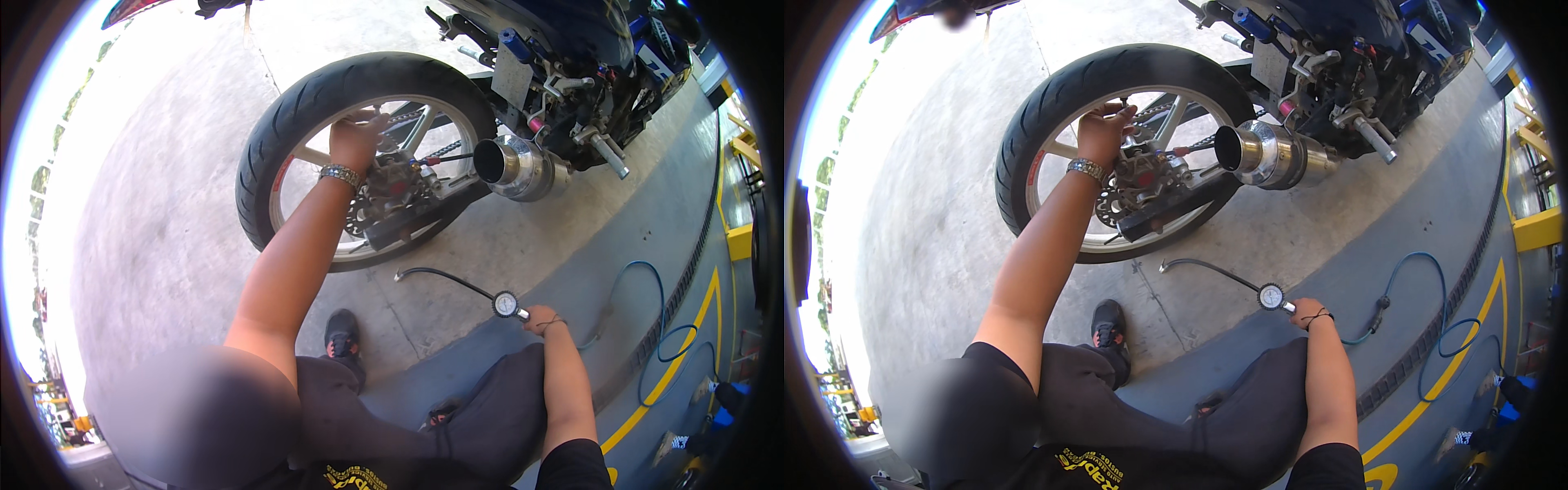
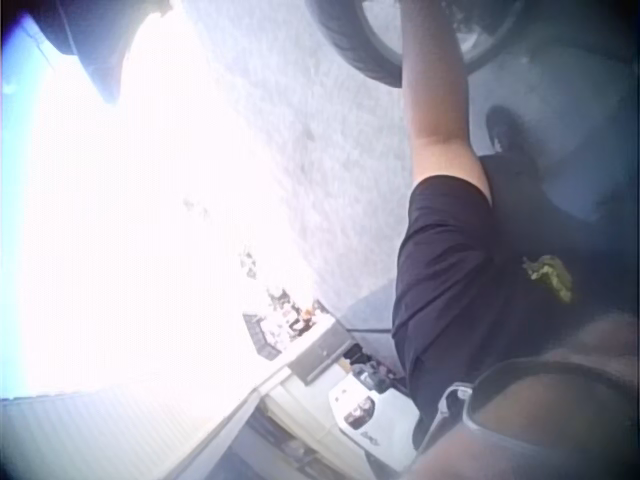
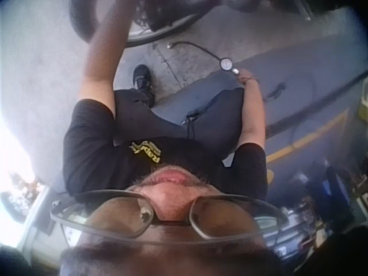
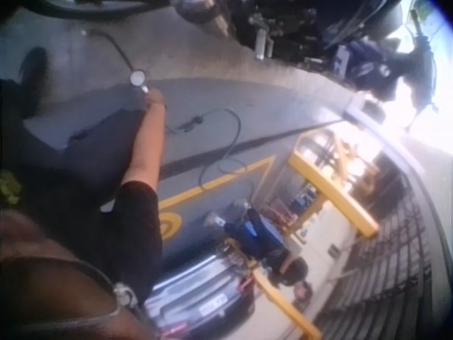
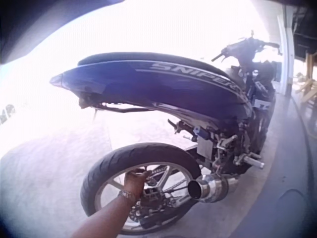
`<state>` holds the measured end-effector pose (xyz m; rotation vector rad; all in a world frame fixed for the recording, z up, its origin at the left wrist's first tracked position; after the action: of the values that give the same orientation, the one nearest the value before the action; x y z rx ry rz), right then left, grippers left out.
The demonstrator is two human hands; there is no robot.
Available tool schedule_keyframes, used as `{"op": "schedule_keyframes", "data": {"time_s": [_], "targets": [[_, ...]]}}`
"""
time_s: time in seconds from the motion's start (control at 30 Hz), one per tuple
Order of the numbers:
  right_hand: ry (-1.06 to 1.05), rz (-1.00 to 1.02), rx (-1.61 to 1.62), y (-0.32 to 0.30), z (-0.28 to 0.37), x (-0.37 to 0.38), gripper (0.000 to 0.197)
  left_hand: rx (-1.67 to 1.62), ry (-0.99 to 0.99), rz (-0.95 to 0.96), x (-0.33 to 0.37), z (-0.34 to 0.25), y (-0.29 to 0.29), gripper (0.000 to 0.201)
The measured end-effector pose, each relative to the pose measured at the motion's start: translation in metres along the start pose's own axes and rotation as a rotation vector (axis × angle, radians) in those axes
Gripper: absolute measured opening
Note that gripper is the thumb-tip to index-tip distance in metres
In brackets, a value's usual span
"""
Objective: The person checks the air pressure of a motorcycle tire using a pressure gauge. They then inspect the tire bead and sidewall by hand, rotating the wheel to check for alignment or damage. Finally, they disconnect the gauge and walk away from the motorcycle.
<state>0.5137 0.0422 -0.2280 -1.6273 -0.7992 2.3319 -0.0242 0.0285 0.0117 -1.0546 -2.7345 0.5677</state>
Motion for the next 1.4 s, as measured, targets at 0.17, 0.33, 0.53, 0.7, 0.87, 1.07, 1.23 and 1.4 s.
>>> {"op": "schedule_keyframes", "data": {"time_s": [0.17, 0.33, 0.53, 0.7, 0.87, 1.07, 1.23, 1.4], "targets": [[0.025, 0.056, -0.091, 0.011, 0.002, -0.002, 0.058, 0.196, 0.062, -0.007, -0.008, -0.017, 0.002, 0.039], [0.078, 0.138, -0.164, 0.018, 0.003, -0.003, 0.066, 0.044, 0.001, -0.056, -0.015, -0.015, -0.004, 0.043], [0.088, 0.099, -0.160, 0.013, 0.008, 0.000, 0.066, 0.307, 0.154, -0.083, -0.009, -0.013, 0.003, 0.043], [0.066, 0.110, -0.184, 0.014, 0.008, 0.006, 0.066, 0.426, 0.211, -0.096, -0.009, -0.023, 0.002, 0.041], [0.044, 0.129, -0.194, 0.017, 0.010, 0.002, 0.063, 0.273, 0.181, -0.127, -0.015, -0.021, -0.003, 0.037], [0.050, 0.142, -0.262, 0.017, 0.016, -0.002, 0.063, 0.214, 0.231, -0.136, -0.021, -0.022, -0.002, 0.034], [0.044, 0.112, -0.263, 0.015, 0.020, -0.007, 0.064, 0.313, 0.259, -0.264, -0.014, -0.011, -0.004, 0.032], [0.063, 0.139, -0.237, 0.019, 0.012, -0.005, 0.065, 0.101, 0.283, -0.181, -0.008, 0.001, -0.004, 0.036]]}}
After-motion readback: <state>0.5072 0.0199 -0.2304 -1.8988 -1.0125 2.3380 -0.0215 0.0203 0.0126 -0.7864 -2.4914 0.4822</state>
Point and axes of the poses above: each hand's wrist, its own x-axis towards the middle knuckle, its own y-axis out of the palm, z = x × y, the point moved 5 cm from there along x, towards the middle knuckle, and after that the axes turned 13 degrees about x, right-handed, at the moved point
